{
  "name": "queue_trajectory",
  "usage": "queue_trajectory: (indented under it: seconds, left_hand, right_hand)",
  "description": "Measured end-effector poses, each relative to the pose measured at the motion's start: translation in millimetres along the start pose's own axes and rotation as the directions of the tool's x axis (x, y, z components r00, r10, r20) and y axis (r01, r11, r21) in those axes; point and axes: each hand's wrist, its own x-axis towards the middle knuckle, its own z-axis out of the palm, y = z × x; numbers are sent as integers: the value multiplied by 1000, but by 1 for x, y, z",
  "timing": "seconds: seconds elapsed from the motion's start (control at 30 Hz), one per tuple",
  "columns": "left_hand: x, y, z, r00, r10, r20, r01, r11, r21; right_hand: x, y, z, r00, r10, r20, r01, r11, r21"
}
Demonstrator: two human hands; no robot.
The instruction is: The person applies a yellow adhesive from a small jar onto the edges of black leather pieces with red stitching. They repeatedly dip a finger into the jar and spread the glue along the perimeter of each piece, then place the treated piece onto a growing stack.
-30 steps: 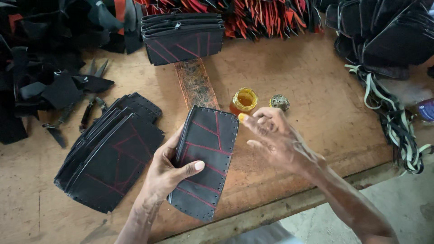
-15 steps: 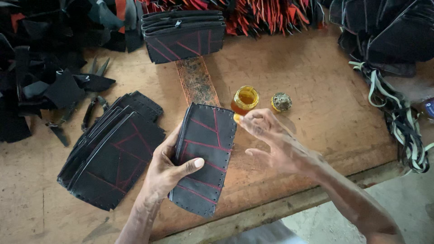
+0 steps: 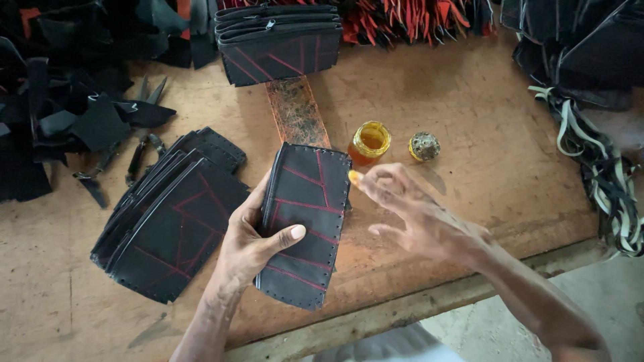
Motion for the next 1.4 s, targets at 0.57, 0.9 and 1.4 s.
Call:
queue_trajectory:
  seconds: [0.57,0.9,1.4]
  left_hand:
    - [1,1,-3,998,9,-68,-10,1000,-15]
    - [0,-3,-7,990,57,-127,-60,998,-20]
    - [1,-9,-14,976,93,-197,-89,996,25]
  right_hand:
    - [-11,-8,18,990,-117,73,125,987,-103]
    - [-21,-24,35,922,-331,203,371,905,-207]
    - [-20,-15,45,886,-451,106,463,851,-247]
